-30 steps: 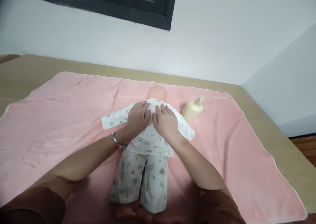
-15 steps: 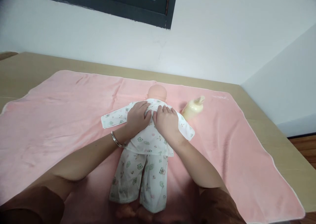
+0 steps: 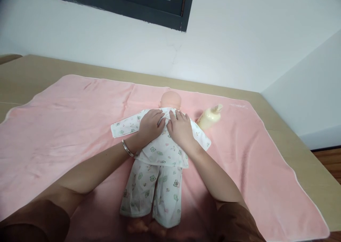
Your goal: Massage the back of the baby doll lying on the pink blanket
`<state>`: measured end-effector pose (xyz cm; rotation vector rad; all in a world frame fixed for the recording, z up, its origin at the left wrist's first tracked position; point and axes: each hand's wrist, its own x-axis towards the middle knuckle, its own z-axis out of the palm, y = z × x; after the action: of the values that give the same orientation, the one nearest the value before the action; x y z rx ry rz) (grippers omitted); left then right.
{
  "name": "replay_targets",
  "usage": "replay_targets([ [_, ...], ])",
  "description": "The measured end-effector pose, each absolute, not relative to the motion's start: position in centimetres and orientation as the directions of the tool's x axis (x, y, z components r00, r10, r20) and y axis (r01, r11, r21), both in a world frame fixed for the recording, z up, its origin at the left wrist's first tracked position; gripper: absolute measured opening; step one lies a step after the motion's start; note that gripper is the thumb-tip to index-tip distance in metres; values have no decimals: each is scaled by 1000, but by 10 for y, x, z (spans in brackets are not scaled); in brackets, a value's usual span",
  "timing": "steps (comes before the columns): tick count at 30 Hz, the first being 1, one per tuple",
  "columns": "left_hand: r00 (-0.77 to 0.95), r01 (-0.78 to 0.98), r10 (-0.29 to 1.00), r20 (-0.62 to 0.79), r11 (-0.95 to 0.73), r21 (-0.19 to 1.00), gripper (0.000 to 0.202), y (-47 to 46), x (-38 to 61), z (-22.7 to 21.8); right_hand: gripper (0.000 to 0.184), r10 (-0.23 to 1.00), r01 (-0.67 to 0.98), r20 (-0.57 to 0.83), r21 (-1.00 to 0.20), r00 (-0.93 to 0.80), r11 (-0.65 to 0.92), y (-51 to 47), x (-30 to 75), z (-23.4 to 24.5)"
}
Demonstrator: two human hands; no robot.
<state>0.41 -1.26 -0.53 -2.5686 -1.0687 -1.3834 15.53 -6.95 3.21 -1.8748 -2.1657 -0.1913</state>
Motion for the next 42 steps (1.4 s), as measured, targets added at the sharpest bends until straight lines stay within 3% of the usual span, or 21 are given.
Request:
replay_targets([
  [4,325,618,625,710,-709,342,18,-17,5,-3,43,936,993,340,-43,-92,113,-77,150,35],
  [8,242,666,716,655,-613,424,19,-19,6,-4,38,938,989,343,-118,-41,86,-73,155,36],
  [13,263,642,749,609,-606,469,29,-13,8,-6,51,967,969,255,-235,-6,68,-59,168,29],
  [17,295,611,753,589,-622,489,35,-8,9,-8,55,967,967,254,-240,-22,85,-57,170,23],
  [27,274,629,777,566,-590,506,35,-9,8,-7,55,958,981,285,-194,35,22,-63,163,26],
  [32,296,648,786,543,-583,490,38,-8,8,-5,57,967,969,253,-239,7,55,-58,170,22],
  [42,423,590,670,610,-714,376,39,-1,6,-6,54,970,967,235,-226,-63,117,-54,172,23],
])
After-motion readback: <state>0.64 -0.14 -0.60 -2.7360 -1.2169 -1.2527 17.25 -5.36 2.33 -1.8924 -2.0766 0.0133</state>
